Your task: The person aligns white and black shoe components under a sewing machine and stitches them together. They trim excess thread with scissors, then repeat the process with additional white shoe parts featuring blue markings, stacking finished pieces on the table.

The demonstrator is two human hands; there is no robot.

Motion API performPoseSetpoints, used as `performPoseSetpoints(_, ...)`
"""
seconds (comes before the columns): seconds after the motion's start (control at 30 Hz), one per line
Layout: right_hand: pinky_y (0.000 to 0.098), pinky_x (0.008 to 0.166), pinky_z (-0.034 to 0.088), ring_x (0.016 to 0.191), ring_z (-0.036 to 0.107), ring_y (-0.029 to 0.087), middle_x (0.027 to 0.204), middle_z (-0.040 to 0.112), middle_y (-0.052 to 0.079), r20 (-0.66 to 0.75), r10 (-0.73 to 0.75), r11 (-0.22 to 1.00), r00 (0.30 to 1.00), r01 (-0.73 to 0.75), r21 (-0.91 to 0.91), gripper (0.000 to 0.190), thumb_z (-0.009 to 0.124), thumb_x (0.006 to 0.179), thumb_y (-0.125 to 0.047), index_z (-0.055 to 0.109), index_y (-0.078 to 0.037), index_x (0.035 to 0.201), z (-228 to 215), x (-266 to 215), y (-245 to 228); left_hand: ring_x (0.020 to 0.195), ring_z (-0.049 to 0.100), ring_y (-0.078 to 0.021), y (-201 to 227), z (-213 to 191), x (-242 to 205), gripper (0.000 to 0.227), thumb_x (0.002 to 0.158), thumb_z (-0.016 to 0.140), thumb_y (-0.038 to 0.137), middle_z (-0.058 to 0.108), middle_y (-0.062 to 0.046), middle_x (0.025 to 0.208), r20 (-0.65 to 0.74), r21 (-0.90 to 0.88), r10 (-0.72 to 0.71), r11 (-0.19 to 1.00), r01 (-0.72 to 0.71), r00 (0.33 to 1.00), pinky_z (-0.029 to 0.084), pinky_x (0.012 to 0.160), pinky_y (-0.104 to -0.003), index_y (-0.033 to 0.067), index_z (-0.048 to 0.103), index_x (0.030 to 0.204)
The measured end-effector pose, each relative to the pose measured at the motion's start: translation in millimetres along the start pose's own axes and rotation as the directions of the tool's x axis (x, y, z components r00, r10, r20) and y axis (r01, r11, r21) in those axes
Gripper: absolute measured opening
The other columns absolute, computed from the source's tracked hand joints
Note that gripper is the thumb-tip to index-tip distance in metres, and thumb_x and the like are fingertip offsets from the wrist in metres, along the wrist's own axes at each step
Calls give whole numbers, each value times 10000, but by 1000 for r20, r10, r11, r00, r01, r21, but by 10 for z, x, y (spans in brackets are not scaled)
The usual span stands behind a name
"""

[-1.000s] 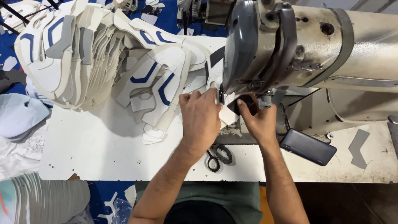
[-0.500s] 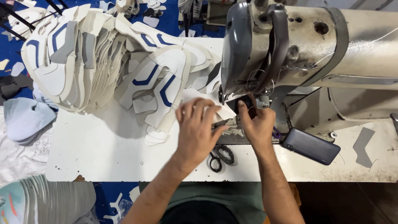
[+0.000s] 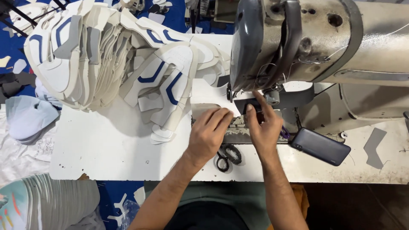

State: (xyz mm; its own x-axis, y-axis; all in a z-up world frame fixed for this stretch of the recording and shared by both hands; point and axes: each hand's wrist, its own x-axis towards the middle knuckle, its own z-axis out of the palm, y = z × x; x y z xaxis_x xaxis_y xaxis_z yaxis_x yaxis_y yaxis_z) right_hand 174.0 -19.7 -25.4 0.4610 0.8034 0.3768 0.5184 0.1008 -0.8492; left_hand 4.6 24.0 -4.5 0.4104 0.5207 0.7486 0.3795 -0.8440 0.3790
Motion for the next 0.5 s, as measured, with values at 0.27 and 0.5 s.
performPoseSetpoints(0.27,221,648,509,733,634,46,904,746,86,-24,-121,991,992,119,-54,386,675,1035,-114,631,27,1391,28,-40,4,1036,674,-278,-90,-35,9,211,854,729,-14,694,-123,1090,31,12,47,999,-47,998,594,890,-374,-50,738,1062)
performPoseSetpoints(0.5,233,587,521,661,671,79,777,732,67,-75,-48,994,996,40,-100,402,631,1055,-117,601,13,1435,123,-204,-34,982,658,-232,-113,172,-311,180,1001,690,117,659,-116,1114,-78,-212,-297,938,275,952,580,858,-355,-1,641,1128)
